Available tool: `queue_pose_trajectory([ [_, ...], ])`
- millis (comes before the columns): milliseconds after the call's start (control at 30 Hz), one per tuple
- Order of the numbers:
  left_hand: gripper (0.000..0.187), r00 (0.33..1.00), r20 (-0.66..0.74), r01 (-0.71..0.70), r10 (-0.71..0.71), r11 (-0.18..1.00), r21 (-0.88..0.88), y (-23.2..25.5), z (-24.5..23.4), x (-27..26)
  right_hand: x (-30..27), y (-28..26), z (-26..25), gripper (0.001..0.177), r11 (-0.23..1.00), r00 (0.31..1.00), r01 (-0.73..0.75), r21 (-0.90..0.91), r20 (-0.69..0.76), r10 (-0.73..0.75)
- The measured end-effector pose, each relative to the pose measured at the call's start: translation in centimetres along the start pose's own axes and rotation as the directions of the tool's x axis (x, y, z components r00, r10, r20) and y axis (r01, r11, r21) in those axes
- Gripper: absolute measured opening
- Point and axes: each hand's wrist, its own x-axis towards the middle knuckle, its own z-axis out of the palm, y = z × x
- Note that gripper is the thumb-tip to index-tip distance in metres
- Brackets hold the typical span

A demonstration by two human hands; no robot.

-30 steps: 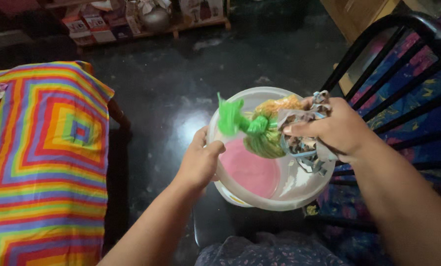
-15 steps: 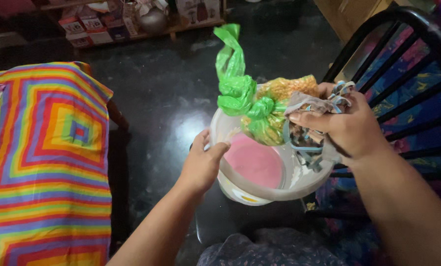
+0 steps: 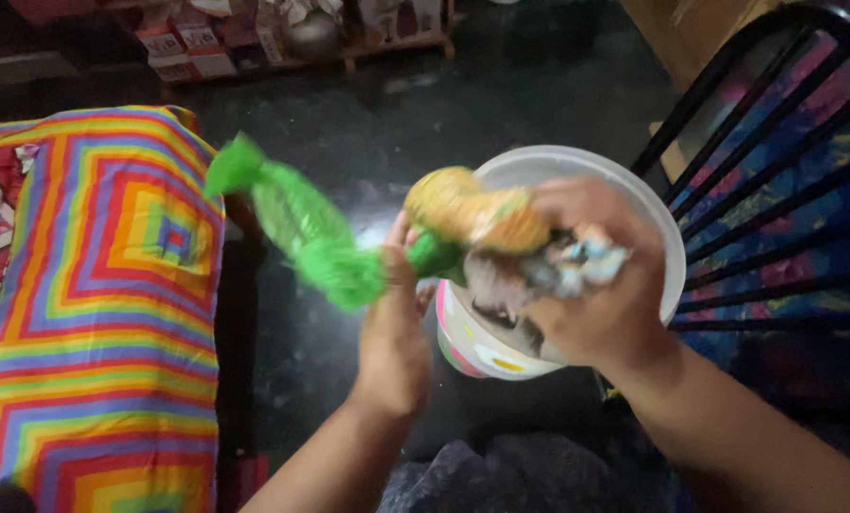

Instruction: The person wipes the exterior of a plastic bag filled with grains using a cloth, then places the bag on a table. The person then wipes the interior of a plastic bucket with the same cloth.

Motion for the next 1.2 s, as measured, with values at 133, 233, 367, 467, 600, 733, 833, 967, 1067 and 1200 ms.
queue_pose_trajectory([
  [133,0.081,0.976,0.171,0.199,-0.135,0.874,-0.443,2.5,-1.1,-1.4,-0.4,-1.1,0.2,0.028,0.945,0.926,0.322,-0.055,0.224,-0.302],
  [233,0.064,0.956,0.211,0.288,-0.204,0.791,-0.539,4.1,-2.1,-2.6,-0.9,-2.2,1.9,0.029,0.911,0.866,0.413,0.008,0.307,-0.395],
  [367,0.051,0.961,0.234,0.255,-0.145,0.786,-0.563,4.1,-2.5,-4.4,-1.5,-4.2,1.3,0.030,0.876,0.771,0.478,0.060,0.449,-0.452],
  [467,0.061,0.981,-0.016,0.159,-0.194,0.844,-0.513,2.7,-2.6,-5.7,-1.5,-4.4,-0.3,0.029,0.895,0.713,0.417,0.159,0.553,-0.431],
  [600,0.066,0.981,-0.115,0.075,-0.159,0.846,-0.528,0.6,-2.7,-7.4,-2.1,-4.6,-2.5,0.034,0.961,0.851,0.072,0.266,0.487,-0.198],
  [733,0.064,0.952,-0.229,0.055,-0.201,0.852,-0.520,-1.9,-1.7,-9.7,-2.6,-5.5,-3.9,0.053,0.979,0.964,-0.059,0.194,0.266,0.005],
  [833,0.058,0.956,-0.247,-0.012,-0.158,0.820,-0.572,-3.8,-0.2,-10.9,-3.6,-7.2,-3.6,0.056,0.987,0.953,0.073,0.141,0.284,-0.111],
  [967,0.052,0.987,-0.105,0.028,-0.121,0.774,-0.632,-5.4,1.4,-11.7,-7.8,-10.0,-1.8,0.042,0.946,0.823,0.285,0.153,0.467,-0.323],
  [1067,0.050,0.986,-0.080,0.060,-0.146,0.759,-0.648,-6.2,2.1,-13.3,-9.6,-8.2,-1.3,0.041,0.945,0.841,0.328,-0.017,0.461,-0.283],
  [1200,0.051,0.988,-0.080,0.047,-0.132,0.748,-0.662,-6.0,2.6,-14.6,-9.8,-5.0,-0.2,0.036,0.990,0.895,0.127,0.064,0.422,-0.142],
])
